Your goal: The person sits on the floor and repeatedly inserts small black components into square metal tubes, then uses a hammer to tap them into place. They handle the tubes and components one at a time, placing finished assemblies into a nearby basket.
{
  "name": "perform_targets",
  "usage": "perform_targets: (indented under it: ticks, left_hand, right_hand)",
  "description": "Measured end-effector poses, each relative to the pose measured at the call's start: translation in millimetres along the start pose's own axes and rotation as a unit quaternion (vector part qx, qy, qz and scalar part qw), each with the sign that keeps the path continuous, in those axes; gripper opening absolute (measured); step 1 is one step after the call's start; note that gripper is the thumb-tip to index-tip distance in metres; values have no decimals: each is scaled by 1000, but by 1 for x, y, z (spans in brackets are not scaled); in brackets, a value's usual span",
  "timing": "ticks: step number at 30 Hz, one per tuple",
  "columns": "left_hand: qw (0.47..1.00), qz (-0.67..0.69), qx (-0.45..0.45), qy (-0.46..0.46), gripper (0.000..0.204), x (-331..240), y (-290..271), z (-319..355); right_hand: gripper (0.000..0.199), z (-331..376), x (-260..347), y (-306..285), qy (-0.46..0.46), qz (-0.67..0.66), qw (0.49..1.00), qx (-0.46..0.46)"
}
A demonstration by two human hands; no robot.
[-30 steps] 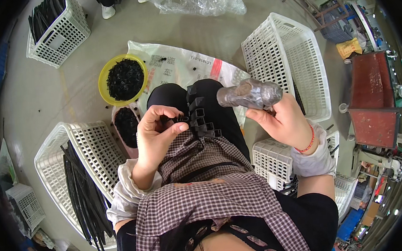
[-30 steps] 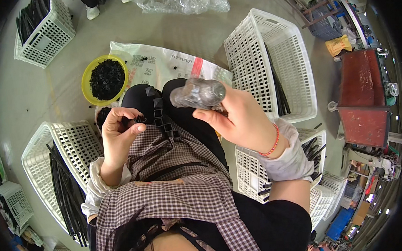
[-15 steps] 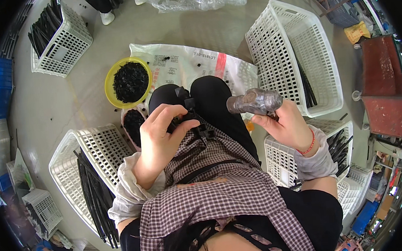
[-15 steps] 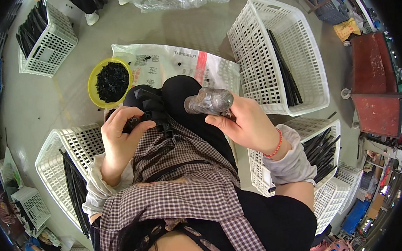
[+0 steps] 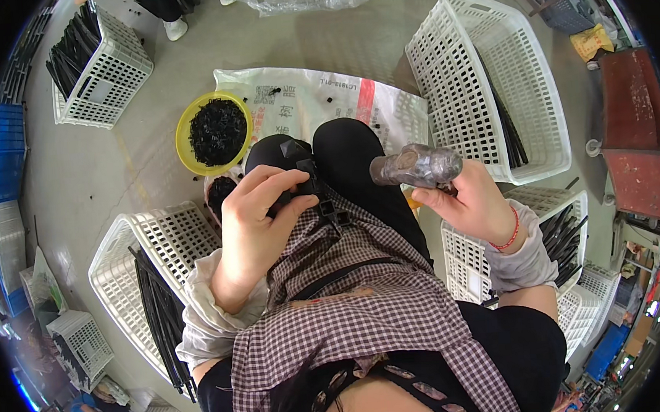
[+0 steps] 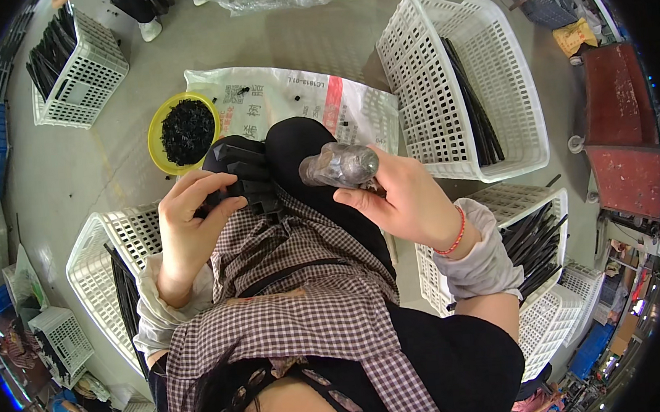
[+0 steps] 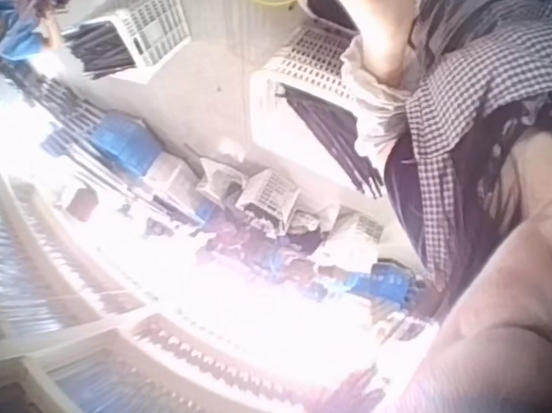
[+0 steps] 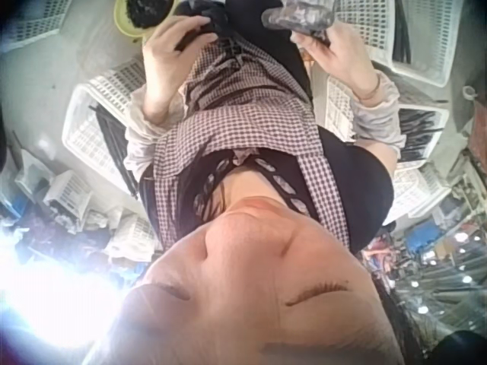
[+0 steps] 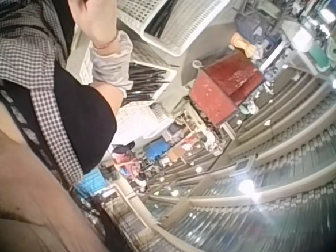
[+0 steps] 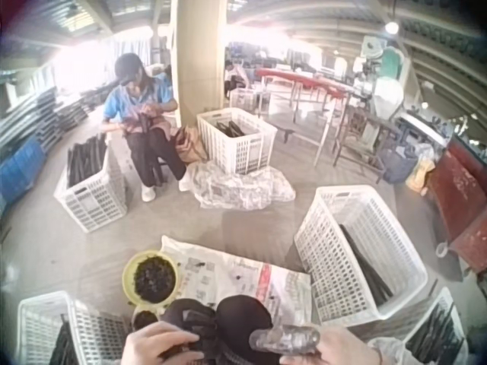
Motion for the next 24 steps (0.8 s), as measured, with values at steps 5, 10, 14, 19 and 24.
perform_targets:
  ticks: [5, 10, 14, 19, 24]
  left_hand:
    - [1000, 3, 12, -10, 33, 3, 2, 0]
    - [999, 25, -1, -44, 38, 6, 0, 4]
    - [997, 53, -6, -62, 35, 14, -3, 10]
    - [960, 201, -3, -194, 23, 54, -2, 30]
    - [905, 332, 14, -266, 23, 83, 18, 53]
  right_hand:
    - [35, 1, 0, 1, 6, 1, 1000, 2]
    - [33, -2, 3, 2, -3, -10, 1000, 6]
    - [31, -5, 13, 2, -32, 7, 999, 0]
    - [32, -14, 34, 7, -51, 36, 998, 29]
    - [36, -31, 80, -4, -92, 109, 988, 57]
Point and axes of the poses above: each hand's wrist, its own z-axis away from the middle knuckle, its own y-axis out of the palm, x = y × z, the point moved 5 cm from there along -z, towards the middle knuckle, and after that the axes turned 4 degrees about -z, right-handed, at the moved point
